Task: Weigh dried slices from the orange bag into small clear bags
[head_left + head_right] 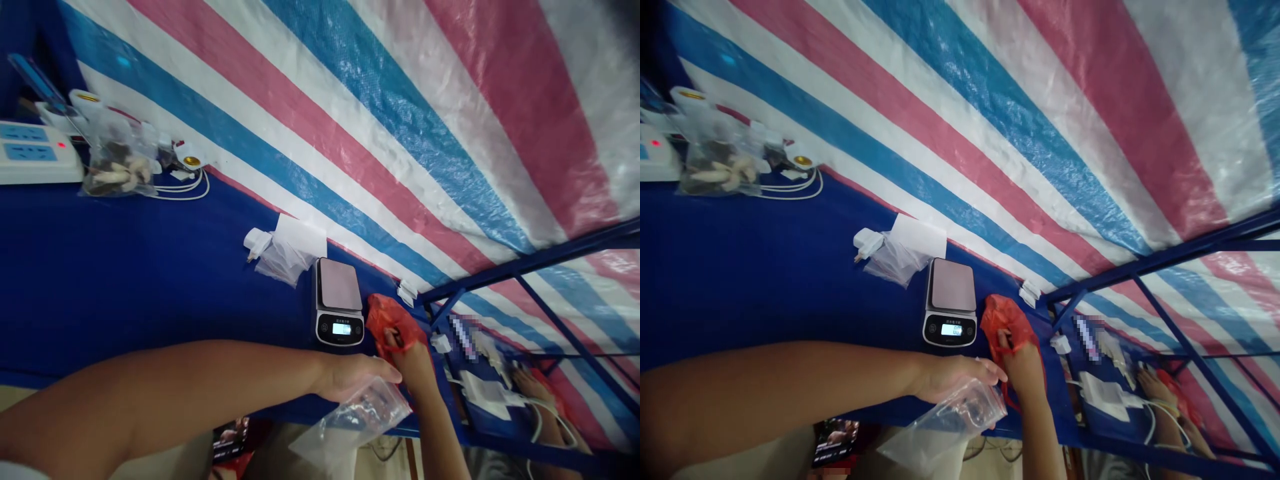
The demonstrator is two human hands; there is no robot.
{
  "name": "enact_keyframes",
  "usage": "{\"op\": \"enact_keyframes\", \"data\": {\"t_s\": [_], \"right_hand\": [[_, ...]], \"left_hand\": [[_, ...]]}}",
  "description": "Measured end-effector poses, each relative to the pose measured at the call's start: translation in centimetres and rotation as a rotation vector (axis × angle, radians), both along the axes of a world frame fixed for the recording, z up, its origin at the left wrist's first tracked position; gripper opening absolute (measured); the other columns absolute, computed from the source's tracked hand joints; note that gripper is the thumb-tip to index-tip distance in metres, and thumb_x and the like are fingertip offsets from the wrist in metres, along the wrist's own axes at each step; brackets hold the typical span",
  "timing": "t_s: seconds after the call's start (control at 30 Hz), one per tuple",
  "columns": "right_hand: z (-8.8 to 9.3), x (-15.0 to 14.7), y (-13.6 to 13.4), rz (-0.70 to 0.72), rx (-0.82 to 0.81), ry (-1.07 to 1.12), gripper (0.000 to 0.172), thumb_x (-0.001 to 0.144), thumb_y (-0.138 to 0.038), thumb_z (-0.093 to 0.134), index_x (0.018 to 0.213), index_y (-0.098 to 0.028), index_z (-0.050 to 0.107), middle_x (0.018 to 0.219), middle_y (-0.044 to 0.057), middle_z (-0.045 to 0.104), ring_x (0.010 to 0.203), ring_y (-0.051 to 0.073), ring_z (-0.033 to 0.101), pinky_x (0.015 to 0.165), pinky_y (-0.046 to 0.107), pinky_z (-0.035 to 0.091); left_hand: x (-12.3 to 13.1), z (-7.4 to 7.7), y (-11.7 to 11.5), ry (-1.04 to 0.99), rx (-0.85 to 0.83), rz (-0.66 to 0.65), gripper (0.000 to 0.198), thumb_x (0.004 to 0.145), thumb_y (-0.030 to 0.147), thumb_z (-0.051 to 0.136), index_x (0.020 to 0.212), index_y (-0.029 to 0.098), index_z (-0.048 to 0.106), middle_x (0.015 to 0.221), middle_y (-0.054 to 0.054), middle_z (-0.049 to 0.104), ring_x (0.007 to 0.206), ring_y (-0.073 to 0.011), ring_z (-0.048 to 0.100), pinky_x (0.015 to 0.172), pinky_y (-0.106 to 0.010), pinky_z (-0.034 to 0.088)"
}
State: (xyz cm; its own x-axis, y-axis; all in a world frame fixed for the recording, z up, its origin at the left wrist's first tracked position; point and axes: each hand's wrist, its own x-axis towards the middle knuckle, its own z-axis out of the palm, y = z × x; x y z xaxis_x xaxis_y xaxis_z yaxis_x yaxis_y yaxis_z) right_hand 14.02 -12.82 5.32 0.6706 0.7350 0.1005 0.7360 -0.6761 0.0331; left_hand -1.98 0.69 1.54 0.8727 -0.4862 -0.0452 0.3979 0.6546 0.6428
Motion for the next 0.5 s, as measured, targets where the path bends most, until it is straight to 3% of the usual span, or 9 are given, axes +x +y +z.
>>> {"op": "enact_keyframes", "data": {"t_s": [0.13,0.23,0.37,0.5], "right_hand": [[0.8,0.6,-0.2,-0.07,-0.069,-0.027,0.046,0.098,-0.038,0.037,0.091,-0.014,0.076,0.083,0.018,0.075,0.077,0.029,0.073,0.065,0.033,0.048],[1.0,0.7,0.2,-0.041,-0.076,-0.015,0.047,0.099,-0.039,0.038,0.097,-0.014,0.077,0.086,0.018,0.076,0.083,0.028,0.074,0.069,0.031,0.05],[1.2,0.4,1.6,0.091,-0.106,0.022,0.03,0.089,-0.032,0.058,0.111,-0.021,0.077,0.107,0.014,0.077,0.097,0.027,0.073,0.081,0.031,0.054],[1.4,-0.5,3.3,0.165,-0.06,0.017,0.045,0.084,-0.024,0.061,0.128,-0.026,0.07,0.129,0.01,0.071,0.113,0.028,0.069,0.093,0.036,0.055]], "left_hand": [[0.2,0.1,-0.1,0.017,0.016,0.005,0.05,0.069,0.048,0.072,0.107,0.02,0.056,0.085,-0.001,0.063,0.068,-0.016,0.058,0.091,-0.049,0.05],[0.2,0.3,-0.1,0.022,0.029,0.015,0.045,0.07,0.046,0.07,0.104,0.019,0.057,0.085,0.0,0.062,0.07,-0.0156,0.057,0.091,-0.049,0.049],[0.2,0.4,-0.2,0.029,0.043,0.017,0.046,0.068,0.048,0.072,0.101,0.019,0.058,0.086,-0.001,0.063,0.068,-0.0156,0.056,0.088,-0.049,0.051],[0.3,0.3,-0.2,0.029,0.035,0.022,0.049,0.067,0.049,0.074,0.103,0.02,0.059,0.087,-0.001,0.065,0.071,-0.0164,0.058,0.089,-0.049,0.051]]}}
